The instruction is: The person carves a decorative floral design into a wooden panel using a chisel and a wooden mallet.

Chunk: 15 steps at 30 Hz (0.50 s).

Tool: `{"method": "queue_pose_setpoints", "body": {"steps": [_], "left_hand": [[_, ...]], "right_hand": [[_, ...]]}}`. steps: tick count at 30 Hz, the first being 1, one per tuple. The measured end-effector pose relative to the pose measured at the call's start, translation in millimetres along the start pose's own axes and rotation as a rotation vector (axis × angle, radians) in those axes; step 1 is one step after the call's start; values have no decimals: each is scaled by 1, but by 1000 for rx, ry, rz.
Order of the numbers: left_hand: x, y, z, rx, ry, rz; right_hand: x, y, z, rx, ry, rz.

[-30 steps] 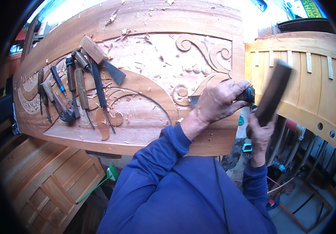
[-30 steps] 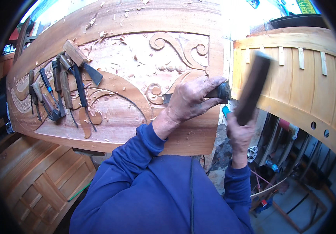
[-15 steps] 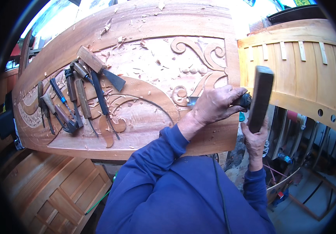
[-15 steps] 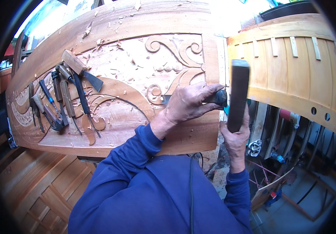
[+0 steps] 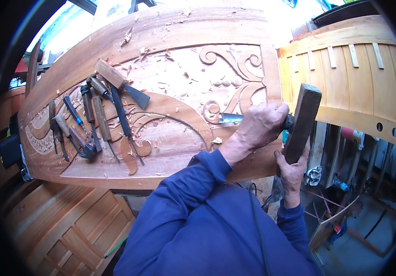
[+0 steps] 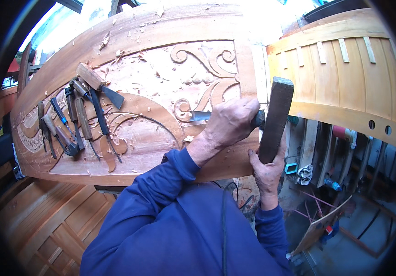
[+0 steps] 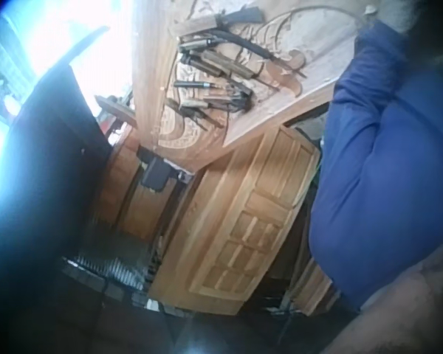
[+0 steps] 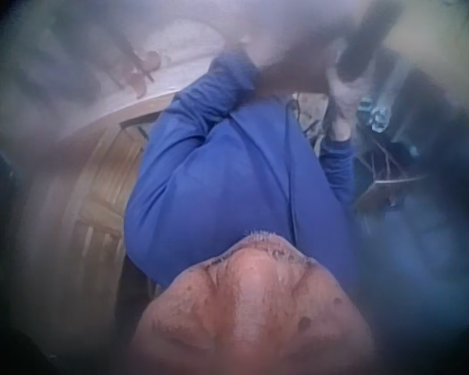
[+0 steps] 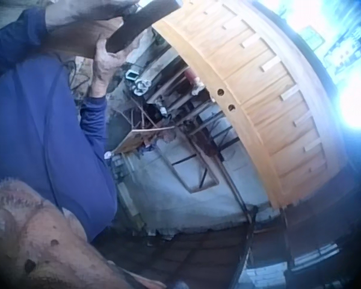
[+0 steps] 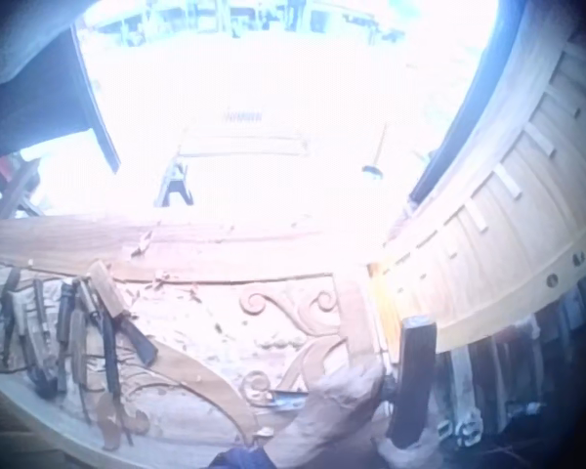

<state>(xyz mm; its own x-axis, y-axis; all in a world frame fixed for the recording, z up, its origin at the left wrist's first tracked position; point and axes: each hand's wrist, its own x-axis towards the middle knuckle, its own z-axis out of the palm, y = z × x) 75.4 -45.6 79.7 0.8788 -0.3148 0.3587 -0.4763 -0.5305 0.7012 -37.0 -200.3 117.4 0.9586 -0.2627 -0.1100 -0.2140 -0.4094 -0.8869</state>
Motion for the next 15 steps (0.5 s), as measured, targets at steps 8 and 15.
{"method": "queue_pose_setpoints", "body": {"steps": [8,15], "left_hand": [[-5,0,4,-10,20,18],[-10,0,-3,-58,-25,71]], "right_hand": [[-16,9,2,119,170,67],[-34,8,-2,83,191,138]]}}
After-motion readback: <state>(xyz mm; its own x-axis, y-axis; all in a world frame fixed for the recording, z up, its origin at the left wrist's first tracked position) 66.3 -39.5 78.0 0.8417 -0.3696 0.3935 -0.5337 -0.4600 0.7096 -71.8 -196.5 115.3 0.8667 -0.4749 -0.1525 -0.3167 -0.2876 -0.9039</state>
